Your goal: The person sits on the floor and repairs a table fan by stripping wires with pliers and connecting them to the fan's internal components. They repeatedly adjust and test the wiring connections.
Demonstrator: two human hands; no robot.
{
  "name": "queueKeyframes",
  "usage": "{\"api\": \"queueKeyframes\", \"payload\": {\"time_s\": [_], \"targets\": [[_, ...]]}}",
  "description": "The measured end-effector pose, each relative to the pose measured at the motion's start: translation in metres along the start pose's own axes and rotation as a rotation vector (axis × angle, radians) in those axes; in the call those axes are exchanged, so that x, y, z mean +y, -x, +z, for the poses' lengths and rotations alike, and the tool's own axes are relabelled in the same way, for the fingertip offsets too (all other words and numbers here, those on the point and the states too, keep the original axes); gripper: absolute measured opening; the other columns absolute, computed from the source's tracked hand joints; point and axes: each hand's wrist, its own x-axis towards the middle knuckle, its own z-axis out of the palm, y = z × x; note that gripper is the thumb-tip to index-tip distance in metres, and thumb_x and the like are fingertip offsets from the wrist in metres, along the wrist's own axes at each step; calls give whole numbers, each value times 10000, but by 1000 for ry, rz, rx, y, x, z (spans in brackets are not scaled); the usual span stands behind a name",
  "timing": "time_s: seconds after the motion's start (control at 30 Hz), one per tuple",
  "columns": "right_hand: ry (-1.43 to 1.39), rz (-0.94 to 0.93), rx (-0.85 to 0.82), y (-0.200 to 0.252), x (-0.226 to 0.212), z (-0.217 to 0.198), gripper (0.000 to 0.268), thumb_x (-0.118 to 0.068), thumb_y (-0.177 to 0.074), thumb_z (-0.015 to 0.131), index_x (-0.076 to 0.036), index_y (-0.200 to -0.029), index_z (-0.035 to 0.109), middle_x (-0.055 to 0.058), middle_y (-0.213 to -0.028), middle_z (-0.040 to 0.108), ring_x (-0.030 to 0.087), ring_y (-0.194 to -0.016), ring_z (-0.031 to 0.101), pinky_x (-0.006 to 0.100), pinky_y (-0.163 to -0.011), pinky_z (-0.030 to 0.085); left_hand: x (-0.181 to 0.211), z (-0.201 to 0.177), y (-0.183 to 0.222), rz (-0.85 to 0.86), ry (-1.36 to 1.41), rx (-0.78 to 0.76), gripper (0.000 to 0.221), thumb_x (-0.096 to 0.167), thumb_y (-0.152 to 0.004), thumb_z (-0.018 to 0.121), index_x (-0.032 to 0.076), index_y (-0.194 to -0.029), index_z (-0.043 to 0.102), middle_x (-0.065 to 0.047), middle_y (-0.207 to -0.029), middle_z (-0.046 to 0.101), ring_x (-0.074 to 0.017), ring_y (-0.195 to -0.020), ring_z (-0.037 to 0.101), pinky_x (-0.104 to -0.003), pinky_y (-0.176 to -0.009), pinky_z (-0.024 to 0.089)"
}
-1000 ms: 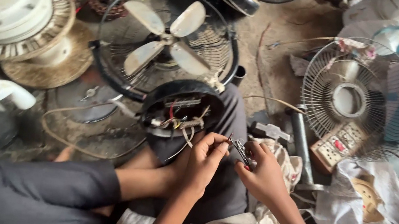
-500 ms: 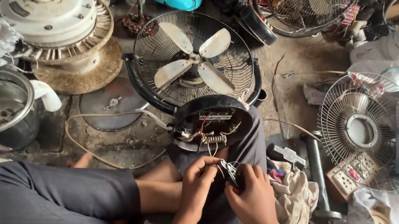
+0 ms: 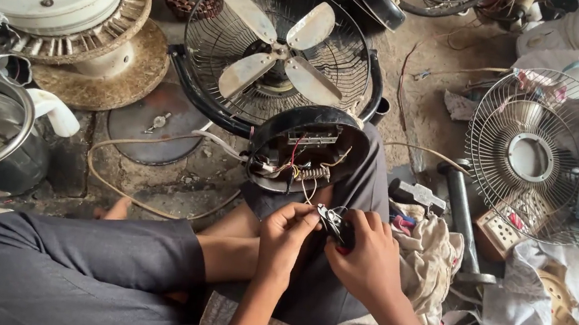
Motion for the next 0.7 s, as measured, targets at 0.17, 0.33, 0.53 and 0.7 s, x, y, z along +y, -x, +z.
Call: {"api": "queueKeyframes", "payload": {"time_s": [0.17, 0.33, 0.53, 0.7], "targets": [[49, -34, 11, 1, 0, -2, 480, -278, -682, 783, -75, -1094, 643, 138, -974, 623, 355, -945, 613, 486, -799, 476, 4, 2, 1, -9, -21, -16, 131, 85, -949, 690, -27, -980, 751, -54, -875, 742, -93, -823, 667, -233, -810, 528], [49, 7, -56, -1, 3, -3, 393, -254, -674, 769, -81, -999, 631, 119, -943, 625, 346, -929, 607, 469, -802, 492, 7, 2, 2, 23, -64, -11, 126, 89, -954, 691, -21, -960, 751, -47, -862, 737, -86, -808, 653, -220, -776, 511], [31, 20, -75, -2, 7, -1, 381, -224, -650, 778, -58, -954, 620, 128, -925, 613, 349, -914, 604, 472, -783, 490, 8, 5, 4, 69, -134, 15, 110, 84, -949, 690, -8, -945, 750, -19, -826, 714, -67, -764, 621, -209, -716, 492], [-76, 20, -74, -2, 14, 3, 363, -199, -660, 775, -36, -945, 621, 133, -903, 608, 347, -895, 607, 446, -777, 498, 7, 3, 4, 111, -195, 16, 117, 81, -959, 680, -13, -935, 745, -13, -795, 695, -61, -735, 588, -211, -688, 470]]}}
